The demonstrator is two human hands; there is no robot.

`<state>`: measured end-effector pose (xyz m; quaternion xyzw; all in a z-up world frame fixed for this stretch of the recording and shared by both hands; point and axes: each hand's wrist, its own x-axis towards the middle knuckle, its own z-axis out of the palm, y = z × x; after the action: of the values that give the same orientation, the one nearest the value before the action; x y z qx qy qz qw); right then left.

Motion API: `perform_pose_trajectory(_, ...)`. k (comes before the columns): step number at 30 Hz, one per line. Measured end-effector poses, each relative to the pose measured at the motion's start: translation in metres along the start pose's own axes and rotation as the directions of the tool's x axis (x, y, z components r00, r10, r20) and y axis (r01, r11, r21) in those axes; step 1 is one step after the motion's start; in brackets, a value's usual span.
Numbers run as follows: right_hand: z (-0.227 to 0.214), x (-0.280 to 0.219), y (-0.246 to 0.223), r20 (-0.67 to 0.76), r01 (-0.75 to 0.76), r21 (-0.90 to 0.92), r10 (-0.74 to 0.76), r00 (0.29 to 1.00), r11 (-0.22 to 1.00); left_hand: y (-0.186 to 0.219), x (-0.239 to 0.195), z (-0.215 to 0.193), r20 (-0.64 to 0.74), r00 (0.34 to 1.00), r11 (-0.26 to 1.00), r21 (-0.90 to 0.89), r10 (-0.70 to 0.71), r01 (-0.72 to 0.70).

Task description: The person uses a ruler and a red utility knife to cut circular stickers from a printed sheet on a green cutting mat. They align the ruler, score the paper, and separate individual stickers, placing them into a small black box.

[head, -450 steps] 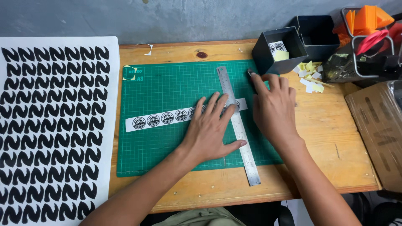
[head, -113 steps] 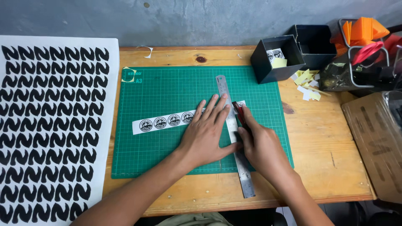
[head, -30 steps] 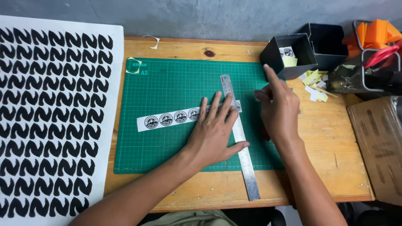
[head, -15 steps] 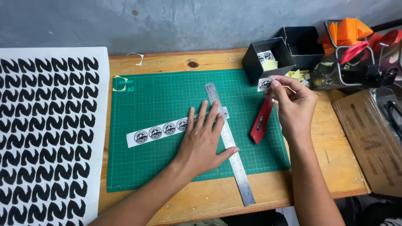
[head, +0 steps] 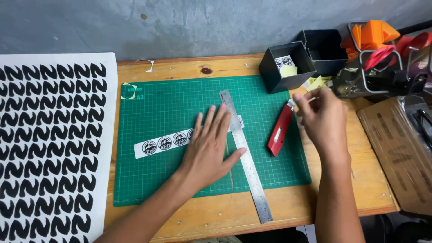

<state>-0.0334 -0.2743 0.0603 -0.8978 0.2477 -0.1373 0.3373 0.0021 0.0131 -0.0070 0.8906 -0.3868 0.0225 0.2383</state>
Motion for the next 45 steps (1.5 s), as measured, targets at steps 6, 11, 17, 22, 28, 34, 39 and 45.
perform_pose_trajectory(6, 0.026, -0.01, 0.006, 0.231, 0.015, -0.308, 0.059, 0.971, 0.951, -0.018, -0.004, 0.013, -0.028, 0.998, 0.966, 0.249, -0.06, 0.065)
perform_pose_trajectory(11, 0.029, -0.019, 0.001, 0.181, 0.114, -0.133, -0.089, 0.979, 0.985, -0.011, 0.002, 0.019, -0.044, 0.997, 0.971, 0.228, -0.06, 0.068)
perform_pose_trajectory(17, 0.034, -0.023, -0.01, 0.2, 0.132, -0.019, -0.126, 0.972, 0.991, -0.001, 0.014, 0.026, -0.052, 0.994, 0.981, 0.161, -0.096, 0.103)
perform_pose_trajectory(22, 0.046, -0.025, -0.014, 0.258, 0.078, 0.026, -0.082, 0.963, 0.997, 0.001, 0.021, 0.001, 0.058, 0.992, 0.985, -0.127, -0.11, 0.117)
perform_pose_trajectory(28, 0.054, -0.031, -0.015, 0.288, 0.109, 0.029, -0.113, 0.951, 0.994, -0.026, 0.015, -0.01, 0.044, 0.974, 0.975, -0.008, -0.22, 0.221)
perform_pose_trajectory(34, 0.051, -0.033, -0.025, 0.285, 0.126, 0.037, -0.131, 0.95, 0.991, -0.004, 0.024, 0.001, 0.014, 0.968, 0.968, -0.012, -0.251, 0.252)
perform_pose_trajectory(39, 0.059, -0.027, -0.014, 0.22, 0.196, -0.034, -0.183, 0.958, 0.98, 0.006, 0.024, 0.002, -0.08, 0.978, 0.979, -0.068, -0.195, 0.19)
perform_pose_trajectory(45, 0.063, -0.026, -0.014, 0.218, 0.199, -0.045, -0.184, 0.958, 0.979, 0.017, 0.007, 0.006, -0.013, 0.999, 0.995, -0.095, -0.032, 0.031)
